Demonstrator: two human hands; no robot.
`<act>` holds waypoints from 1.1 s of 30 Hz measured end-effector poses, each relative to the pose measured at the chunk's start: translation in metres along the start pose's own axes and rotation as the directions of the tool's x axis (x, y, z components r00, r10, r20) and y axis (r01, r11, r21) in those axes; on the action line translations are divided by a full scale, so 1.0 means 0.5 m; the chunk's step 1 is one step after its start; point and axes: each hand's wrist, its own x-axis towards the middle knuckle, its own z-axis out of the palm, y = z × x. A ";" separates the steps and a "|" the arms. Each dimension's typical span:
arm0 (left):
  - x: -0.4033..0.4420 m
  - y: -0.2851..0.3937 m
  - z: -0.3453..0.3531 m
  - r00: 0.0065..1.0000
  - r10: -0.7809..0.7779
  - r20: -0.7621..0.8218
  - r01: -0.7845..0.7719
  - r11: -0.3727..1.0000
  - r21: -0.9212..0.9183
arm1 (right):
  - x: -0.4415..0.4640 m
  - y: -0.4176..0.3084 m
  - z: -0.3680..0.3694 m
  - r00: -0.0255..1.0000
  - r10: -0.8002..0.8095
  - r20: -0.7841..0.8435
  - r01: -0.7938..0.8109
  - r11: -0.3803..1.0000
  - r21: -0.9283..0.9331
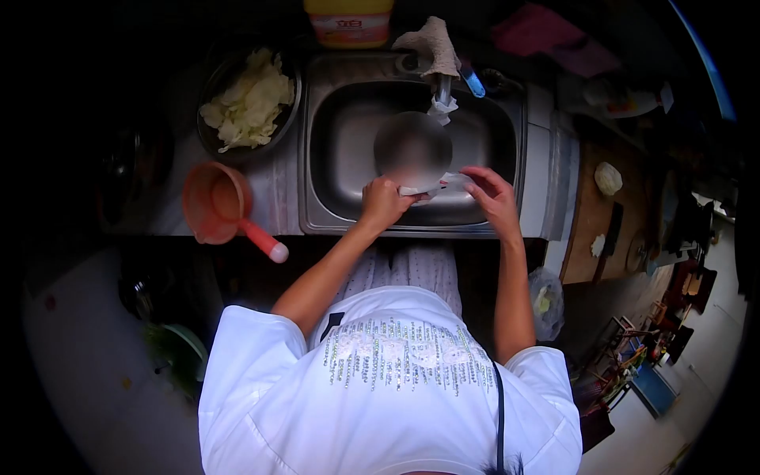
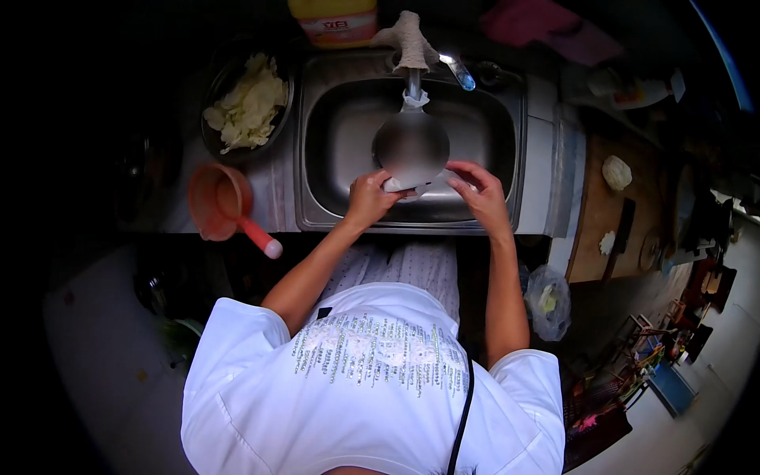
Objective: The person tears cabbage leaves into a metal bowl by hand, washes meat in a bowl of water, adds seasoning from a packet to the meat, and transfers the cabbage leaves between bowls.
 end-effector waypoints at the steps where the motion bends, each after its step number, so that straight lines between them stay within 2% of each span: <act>1: 0.002 0.001 -0.003 1.000 0.027 -0.013 -0.027 0.999 -0.036 | 0.001 0.000 -0.003 0.998 -0.034 0.047 0.040 0.991 -0.129; 5: 0.006 0.025 -0.021 0.997 0.076 -0.021 -0.077 0.996 -0.048 | 0.004 -0.025 0.006 0.996 -0.088 -0.008 0.084 0.972 -0.219; 7: 0.007 0.030 -0.029 0.995 0.093 0.019 -0.091 0.992 -0.082 | -0.005 -0.052 0.015 0.981 -0.177 -0.075 0.145 0.938 -0.316; 9: 0.012 0.037 -0.036 0.992 0.113 0.054 -0.106 0.988 -0.115 | -0.019 -0.072 0.024 0.959 -0.252 -0.128 0.203 0.930 -0.308; 11: 0.016 0.047 -0.040 0.918 0.397 -0.005 -0.396 0.916 -0.058 | -0.025 -0.088 0.023 0.930 -0.320 -0.181 0.257 0.918 -0.303; 12: 0.019 0.011 -0.023 0.940 0.303 0.153 -0.287 0.950 -0.121 | -0.027 -0.095 0.021 0.916 -0.376 -0.142 0.302 0.877 -0.374; 13: 0.018 -0.001 -0.010 0.936 0.315 0.154 -0.299 0.947 -0.119 | -0.028 -0.105 0.019 0.895 -0.434 -0.105 0.348 0.825 -0.445; 15: 0.018 -0.003 0.010 0.952 0.278 0.127 -0.277 0.961 -0.030 | -0.025 -0.143 0.005 0.886 -0.447 -0.122 0.345 0.813 -0.469; 17: 0.012 0.004 0.001 0.956 0.243 0.166 -0.243 0.970 -0.018 | -0.022 -0.182 -0.016 0.824 -0.517 -0.232 0.324 0.766 -0.556; 19: 0.009 -0.003 -0.009 0.967 0.025 0.253 -0.006 0.997 -0.073 | 0.002 -0.231 -0.038 0.778 -0.588 -0.220 0.331 0.682 -0.652; 21: -0.001 -0.055 -0.005 0.967 0.061 0.249 -0.042 0.996 -0.080 | 0.047 -0.256 -0.059 0.705 -0.686 -0.178 0.366 0.567 -0.738; 23: -0.014 -0.072 -0.023 0.964 -0.027 0.266 0.090 0.970 -0.226 | 0.096 -0.285 -0.065 0.663 -0.733 -0.154 0.382 0.508 -0.772; 25: -0.027 -0.093 -0.043 0.965 -0.073 0.252 0.130 0.967 -0.218 | 0.153 -0.301 -0.067 0.594 -0.798 -0.096 0.409 0.403 -0.819; 28: -0.047 -0.135 -0.060 0.963 -0.159 0.216 0.203 0.959 -0.199 | 0.246 -0.305 -0.059 0.582 -0.808 -0.086 0.427 0.395 -0.813; 30: -0.057 -0.149 -0.065 0.964 -0.203 0.170 0.234 0.953 -0.192 | 0.304 -0.291 -0.041 0.637 -0.761 -0.121 0.452 0.496 -0.742; 33: -0.066 -0.147 -0.071 0.948 -0.275 0.161 0.304 0.932 -0.199 | 0.395 -0.240 -0.022 0.678 -0.729 -0.093 0.492 0.544 -0.680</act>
